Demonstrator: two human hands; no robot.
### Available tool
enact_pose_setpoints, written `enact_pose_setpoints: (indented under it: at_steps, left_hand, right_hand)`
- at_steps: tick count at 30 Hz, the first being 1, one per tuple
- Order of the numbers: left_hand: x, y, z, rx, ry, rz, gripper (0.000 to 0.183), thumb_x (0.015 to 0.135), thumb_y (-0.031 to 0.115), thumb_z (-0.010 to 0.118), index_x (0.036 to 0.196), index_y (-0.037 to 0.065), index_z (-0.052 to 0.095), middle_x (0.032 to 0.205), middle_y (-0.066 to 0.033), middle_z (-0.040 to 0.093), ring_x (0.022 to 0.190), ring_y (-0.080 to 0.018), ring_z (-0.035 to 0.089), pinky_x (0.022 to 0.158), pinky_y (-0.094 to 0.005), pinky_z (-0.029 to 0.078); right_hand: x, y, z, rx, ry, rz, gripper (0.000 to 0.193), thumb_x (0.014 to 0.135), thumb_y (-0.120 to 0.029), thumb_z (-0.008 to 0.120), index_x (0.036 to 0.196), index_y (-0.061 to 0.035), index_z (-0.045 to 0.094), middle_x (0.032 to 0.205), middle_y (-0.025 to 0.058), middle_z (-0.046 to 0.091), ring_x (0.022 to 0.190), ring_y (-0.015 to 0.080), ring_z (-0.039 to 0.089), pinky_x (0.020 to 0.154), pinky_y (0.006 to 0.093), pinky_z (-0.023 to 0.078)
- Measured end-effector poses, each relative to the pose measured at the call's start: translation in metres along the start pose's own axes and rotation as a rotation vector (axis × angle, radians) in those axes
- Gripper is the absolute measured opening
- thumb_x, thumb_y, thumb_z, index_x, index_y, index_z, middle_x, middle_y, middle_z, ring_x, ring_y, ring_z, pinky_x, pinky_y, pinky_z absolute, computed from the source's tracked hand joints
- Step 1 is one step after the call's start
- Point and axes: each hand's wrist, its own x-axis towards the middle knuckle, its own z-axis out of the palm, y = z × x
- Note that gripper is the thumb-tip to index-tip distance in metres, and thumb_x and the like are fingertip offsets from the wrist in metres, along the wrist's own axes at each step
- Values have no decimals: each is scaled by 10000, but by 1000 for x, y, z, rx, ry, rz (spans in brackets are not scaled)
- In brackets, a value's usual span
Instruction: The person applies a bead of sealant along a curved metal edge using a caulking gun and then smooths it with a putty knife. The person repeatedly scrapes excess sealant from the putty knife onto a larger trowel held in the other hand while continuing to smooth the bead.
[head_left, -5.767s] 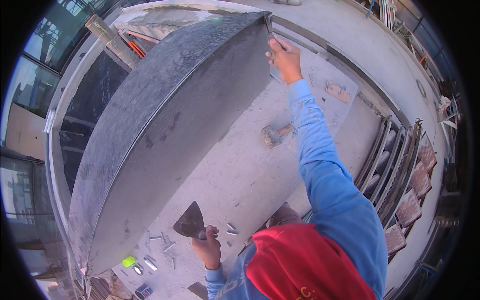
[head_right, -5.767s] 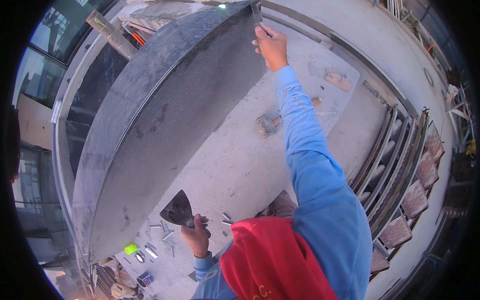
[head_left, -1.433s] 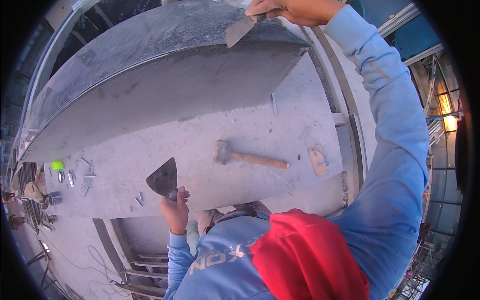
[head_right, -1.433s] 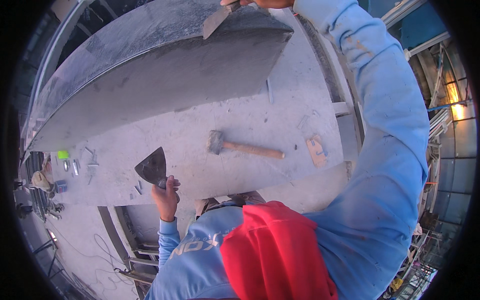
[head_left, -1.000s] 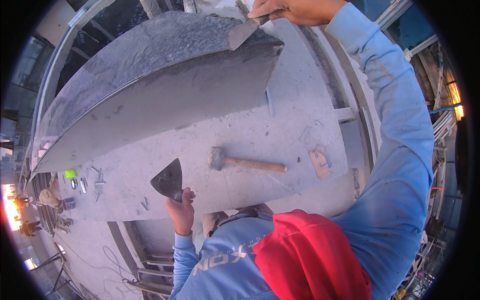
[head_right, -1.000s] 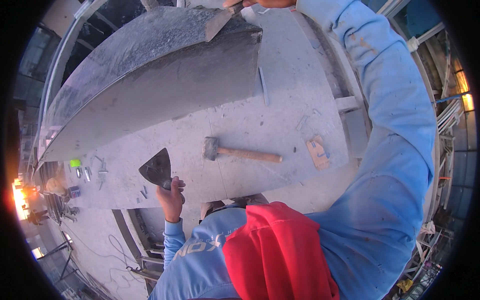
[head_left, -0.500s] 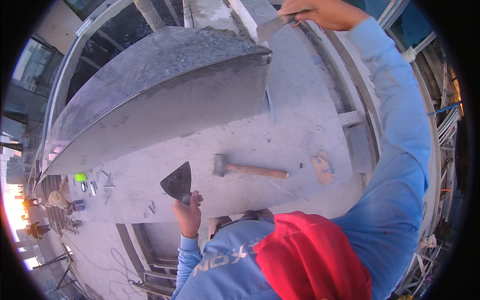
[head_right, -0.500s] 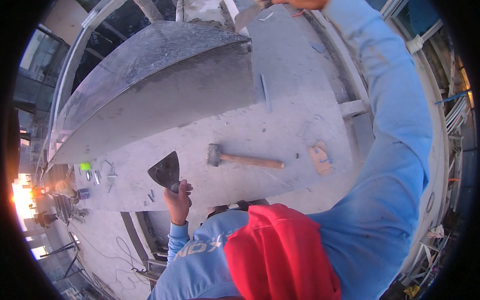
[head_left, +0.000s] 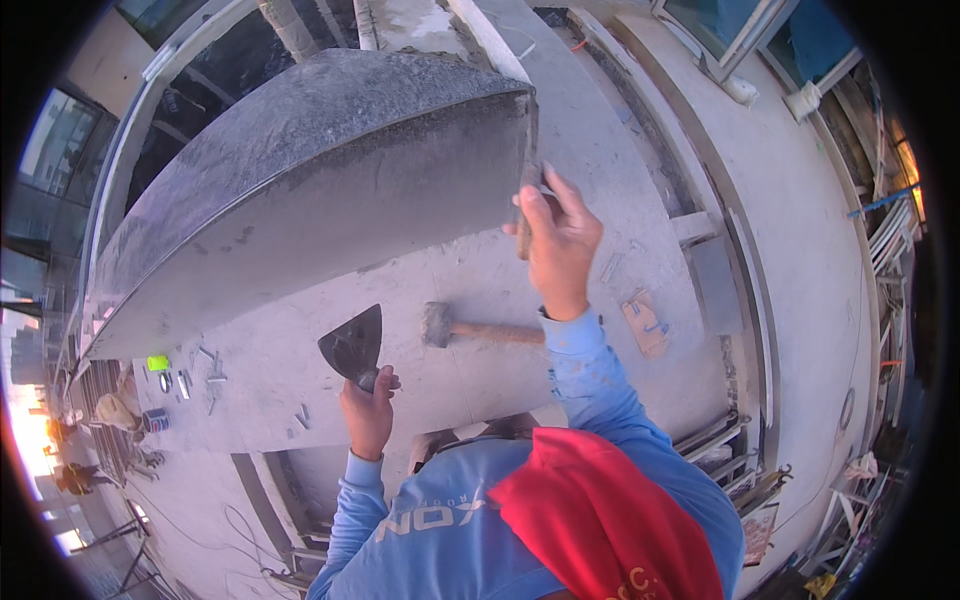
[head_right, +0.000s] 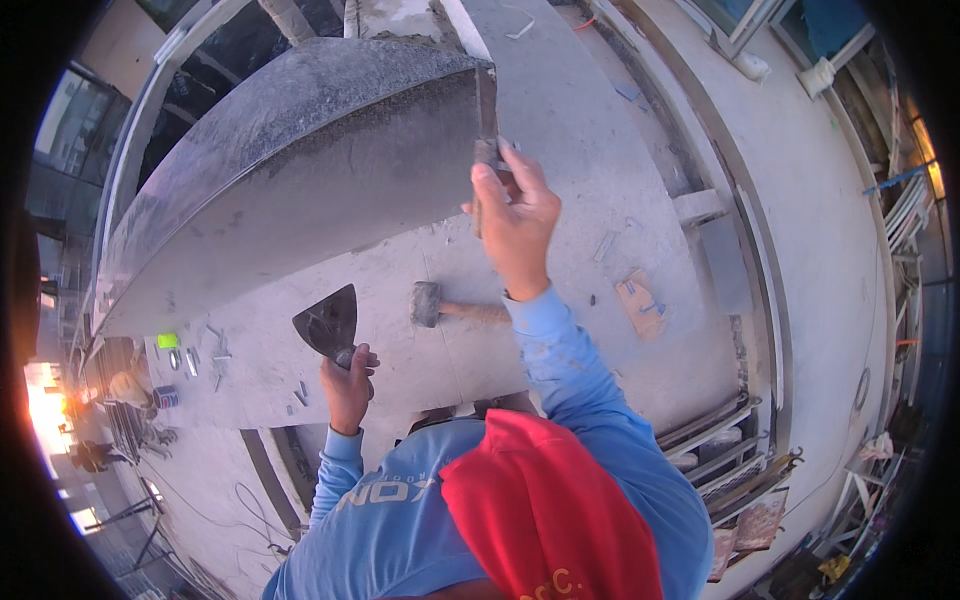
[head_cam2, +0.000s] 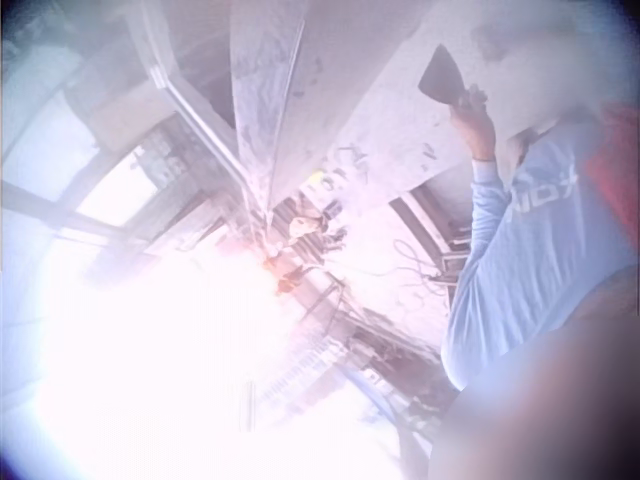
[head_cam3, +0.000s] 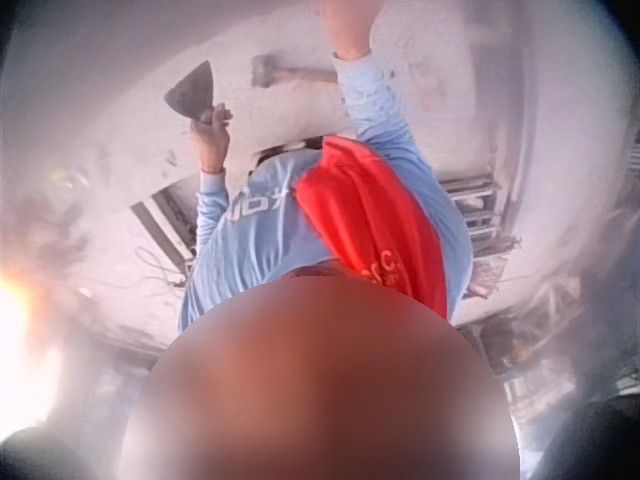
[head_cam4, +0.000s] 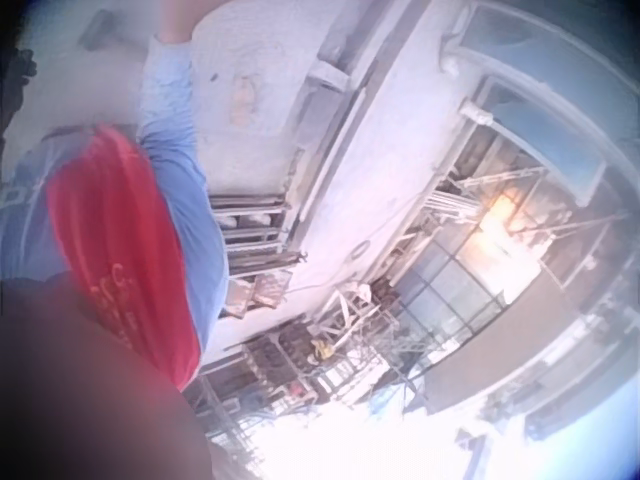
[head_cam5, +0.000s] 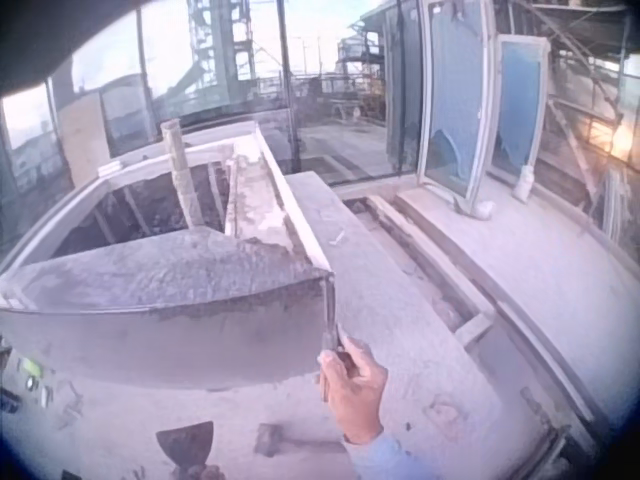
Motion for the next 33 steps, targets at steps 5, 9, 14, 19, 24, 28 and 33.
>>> enact_pose_setpoints:
  at_steps: [5, 9, 14, 19, 24, 28, 33]
  left_hand:
    - [2, -21, -27, -43, 4, -11, 217, 987, 155, 699, 998, -52, 633, 804, -128, 746, 718, -188, 745, 619, -311, 576]
    - [-2, -51, -62, -59, -15, -53, 227, 990, 151, 703, 1014, -57, 613, 796, -125, 739, 713, -187, 741, 608, -302, 570]
    - [-4, -91, -112, -93, 5, -43, 234, 992, 154, 707, 1024, -52, 600, 786, -119, 731, 707, -181, 735, 598, -289, 561]
    - [1, -125, -159, -142, 10, -50, 242, 998, 169, 702, 1037, -47, 598, 801, -114, 728, 690, -175, 723, 592, -289, 551]
    - [1, -153, -206, -162, 15, -45, 244, 995, 169, 698, 1052, -51, 608, 810, -111, 727, 712, -176, 728, 611, -291, 557]
    - [-1, -171, -239, -141, 31, -50, 241, 993, 164, 696, 1059, -52, 613, 811, -114, 728, 705, -174, 725, 604, -292, 555]
    - [-3, -183, -265, -186, 47, -45, 230, 995, 154, 683, 1050, -59, 616, 806, -117, 728, 708, -176, 728, 602, -291, 555]
  right_hand:
    - [2, 16, 31, 9, 69, -10, 461, 974, -149, 725, 1346, 90, 598, 1020, 104, 699, 822, 112, 690, 606, 284, 639]
    - [-10, 33, 60, -108, 52, -55, 447, 969, -131, 724, 1336, 95, 605, 1109, 97, 667, 774, 104, 677, 572, 279, 620]
    - [-38, 40, 98, -154, -9, -65, 428, 954, -102, 726, 1310, 108, 618, 1203, 100, 616, 748, 102, 658, 535, 271, 598]
    - [-58, 39, 127, -243, -47, -82, 456, 948, -128, 738, 1330, 90, 617, 1250, 93, 608, 745, 101, 647, 549, 286, 603]
    - [-71, 35, 148, -269, -37, -4, 463, 942, -126, 739, 1336, 84, 618, 1217, 91, 629, 820, 105, 650, 555, 291, 609]
    - [-83, 40, 170, -284, -16, -72, 407, 940, -92, 722, 1289, 99, 637, 1198, 128, 643, 646, 121, 658, 493, 287, 561]
    - [-108, 52, 190, -376, -161, -63, 419, 945, -115, 731, 1318, 60, 651, 1158, 82, 667, 780, 98, 649, 554, 275, 602]
